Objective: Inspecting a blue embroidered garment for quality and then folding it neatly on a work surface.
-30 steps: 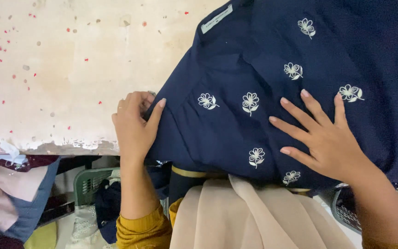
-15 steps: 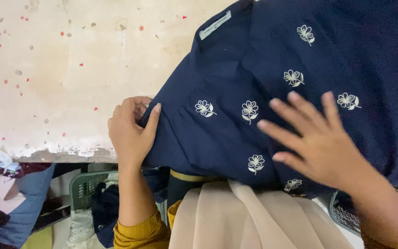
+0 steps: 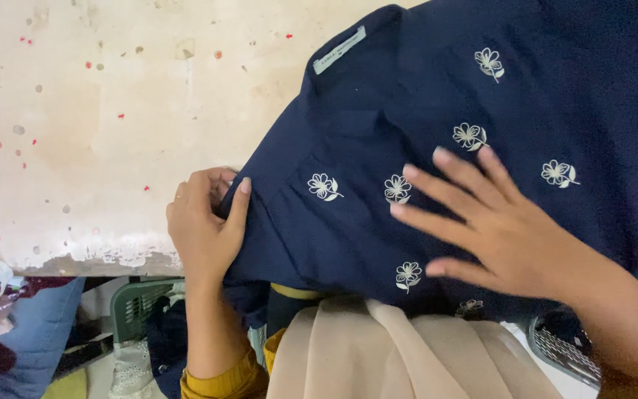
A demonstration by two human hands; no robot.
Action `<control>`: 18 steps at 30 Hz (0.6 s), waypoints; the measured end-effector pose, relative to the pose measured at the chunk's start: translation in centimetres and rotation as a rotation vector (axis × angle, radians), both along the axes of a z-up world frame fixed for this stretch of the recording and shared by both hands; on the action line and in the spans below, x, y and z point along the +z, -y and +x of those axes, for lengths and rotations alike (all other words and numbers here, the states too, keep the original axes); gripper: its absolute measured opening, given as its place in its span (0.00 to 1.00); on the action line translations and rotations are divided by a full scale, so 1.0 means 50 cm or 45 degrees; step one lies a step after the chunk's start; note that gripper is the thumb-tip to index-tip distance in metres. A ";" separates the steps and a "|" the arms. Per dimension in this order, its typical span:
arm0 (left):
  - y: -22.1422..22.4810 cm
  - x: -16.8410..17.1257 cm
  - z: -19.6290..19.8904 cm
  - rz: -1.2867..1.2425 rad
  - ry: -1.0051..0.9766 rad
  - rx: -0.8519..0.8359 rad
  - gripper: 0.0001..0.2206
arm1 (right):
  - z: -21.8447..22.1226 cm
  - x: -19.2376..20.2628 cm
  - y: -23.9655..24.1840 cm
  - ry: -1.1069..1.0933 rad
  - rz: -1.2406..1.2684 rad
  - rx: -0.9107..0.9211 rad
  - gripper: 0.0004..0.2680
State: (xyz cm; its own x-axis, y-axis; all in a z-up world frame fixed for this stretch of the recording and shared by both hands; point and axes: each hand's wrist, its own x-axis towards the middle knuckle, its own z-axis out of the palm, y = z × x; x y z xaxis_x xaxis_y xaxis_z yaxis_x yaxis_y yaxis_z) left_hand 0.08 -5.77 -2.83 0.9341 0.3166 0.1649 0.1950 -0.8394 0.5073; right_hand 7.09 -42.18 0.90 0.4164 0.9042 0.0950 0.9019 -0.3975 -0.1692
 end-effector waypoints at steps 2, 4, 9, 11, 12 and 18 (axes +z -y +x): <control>0.000 0.000 0.001 0.018 0.026 -0.032 0.10 | 0.013 -0.027 -0.001 0.158 -0.008 -0.091 0.28; -0.002 -0.001 0.005 0.024 -0.005 -0.017 0.09 | 0.029 -0.079 0.002 0.128 -0.145 -0.080 0.30; 0.004 0.000 0.009 0.025 -0.009 0.003 0.08 | 0.143 0.042 0.010 -0.552 -0.174 -0.179 0.21; 0.007 0.001 0.008 0.025 -0.007 0.009 0.09 | 0.229 0.070 0.029 -0.958 -0.173 -0.459 0.17; 0.007 0.003 0.008 0.026 -0.008 0.010 0.09 | 0.280 0.059 0.054 -0.670 -0.037 -0.479 0.14; 0.003 0.005 0.014 0.038 0.046 -0.016 0.08 | 0.475 -0.113 0.142 -0.065 0.406 -0.608 0.06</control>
State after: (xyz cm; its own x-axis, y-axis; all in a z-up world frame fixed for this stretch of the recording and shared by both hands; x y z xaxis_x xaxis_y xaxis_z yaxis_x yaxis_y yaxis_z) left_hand 0.77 -5.93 -2.60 0.9312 0.2995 0.2076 0.1667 -0.8567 0.4881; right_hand 30.82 -49.27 -4.77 0.7825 0.5448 0.3014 0.6226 -0.6807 -0.3859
